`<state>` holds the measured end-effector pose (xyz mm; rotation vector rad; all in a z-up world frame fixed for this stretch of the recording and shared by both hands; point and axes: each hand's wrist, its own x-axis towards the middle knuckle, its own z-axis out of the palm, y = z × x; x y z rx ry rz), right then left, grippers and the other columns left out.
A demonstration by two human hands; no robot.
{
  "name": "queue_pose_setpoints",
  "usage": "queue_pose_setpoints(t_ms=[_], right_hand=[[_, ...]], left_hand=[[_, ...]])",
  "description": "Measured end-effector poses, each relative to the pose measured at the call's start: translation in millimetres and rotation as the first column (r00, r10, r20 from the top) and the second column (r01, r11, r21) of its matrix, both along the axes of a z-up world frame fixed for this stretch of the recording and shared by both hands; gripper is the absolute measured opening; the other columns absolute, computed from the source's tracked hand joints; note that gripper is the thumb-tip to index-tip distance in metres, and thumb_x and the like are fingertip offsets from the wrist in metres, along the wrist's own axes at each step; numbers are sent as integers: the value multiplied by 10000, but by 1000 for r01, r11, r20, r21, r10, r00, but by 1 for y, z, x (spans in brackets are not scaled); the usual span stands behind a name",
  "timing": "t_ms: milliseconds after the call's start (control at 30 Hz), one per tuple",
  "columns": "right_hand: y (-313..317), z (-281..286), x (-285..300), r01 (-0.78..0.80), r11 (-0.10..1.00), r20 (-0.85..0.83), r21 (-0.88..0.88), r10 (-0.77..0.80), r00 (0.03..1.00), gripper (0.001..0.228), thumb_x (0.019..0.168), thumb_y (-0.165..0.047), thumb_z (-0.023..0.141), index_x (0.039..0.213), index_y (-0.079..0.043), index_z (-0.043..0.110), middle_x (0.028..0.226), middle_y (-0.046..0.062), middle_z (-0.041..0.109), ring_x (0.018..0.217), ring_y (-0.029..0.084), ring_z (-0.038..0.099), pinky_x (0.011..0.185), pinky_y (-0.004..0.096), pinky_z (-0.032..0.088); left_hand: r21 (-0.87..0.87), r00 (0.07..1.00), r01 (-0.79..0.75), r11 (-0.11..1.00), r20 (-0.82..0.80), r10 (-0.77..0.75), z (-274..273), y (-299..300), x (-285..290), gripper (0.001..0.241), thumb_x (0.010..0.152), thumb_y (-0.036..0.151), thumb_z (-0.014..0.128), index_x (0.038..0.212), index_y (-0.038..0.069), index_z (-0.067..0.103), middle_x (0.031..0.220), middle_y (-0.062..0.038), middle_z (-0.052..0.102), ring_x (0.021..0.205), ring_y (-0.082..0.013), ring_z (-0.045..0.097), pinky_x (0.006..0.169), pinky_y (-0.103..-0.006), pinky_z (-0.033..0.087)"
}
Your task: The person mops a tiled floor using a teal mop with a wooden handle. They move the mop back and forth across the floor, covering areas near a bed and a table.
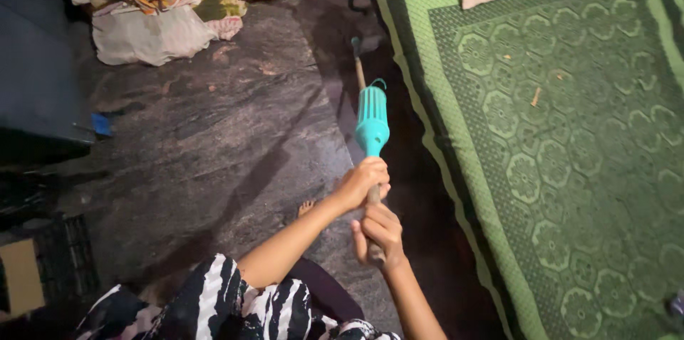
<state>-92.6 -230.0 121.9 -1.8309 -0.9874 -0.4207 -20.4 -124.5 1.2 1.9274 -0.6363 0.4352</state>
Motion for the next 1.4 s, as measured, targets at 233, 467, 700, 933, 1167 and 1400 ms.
queue_pose_setpoints(t_ms=[233,467,700,933,1167,1400], right_hand=[[-55,76,-168,331,933,-181,139,-305,935,176,847,111,567,684,62,522,692,147,610,584,222,612,570,288,477],[-104,148,-300,415,895,-296,163,-357,886,211,901,43,558,693,70,534,689,119,614,603,163,609,616,297,488],[-105,125,-334,298,757,-231,581,-197,953,344,1005,-18,536,678,11,432,622,77,489,574,136,432,607,331,411],[-89,86,-299,333,782,-154,527,-298,942,322,932,1,528,633,-11,409,578,70,489,511,155,470,524,307,392],[-64,36,-200,242,926,11,291,-256,967,263,873,60,537,644,10,419,624,116,514,530,245,524,552,344,467],[-37,-32,-59,101,995,71,16,-102,992,294,779,78,648,624,-47,431,632,93,469,555,273,506,531,368,420]], left_hand=[[-49,999,22,999,-36,-23,66,-72,-153,146,771,120,705,672,68,611,787,-91,623,900,-318,639,776,-408,538],[-52,990,94,994,-103,-99,142,-122,-288,147,805,146,704,687,85,642,788,-85,647,818,-310,635,708,-425,535],[-21,972,210,977,-106,-211,153,-132,-326,183,863,167,718,717,78,653,795,-89,635,833,-323,634,707,-433,534],[-24,983,168,986,-73,-169,114,-123,-290,121,821,144,714,741,65,669,822,-89,665,880,-314,668,773,-416,568],[-30,992,77,997,-99,-80,48,-92,-196,104,811,124,735,742,61,687,892,-91,686,1014,-296,683,797,-397,572],[-114,999,48,992,1,-48,-44,-59,-48,81,807,33,693,770,62,626,911,-82,621,1118,-289,643,935,-370,573]])
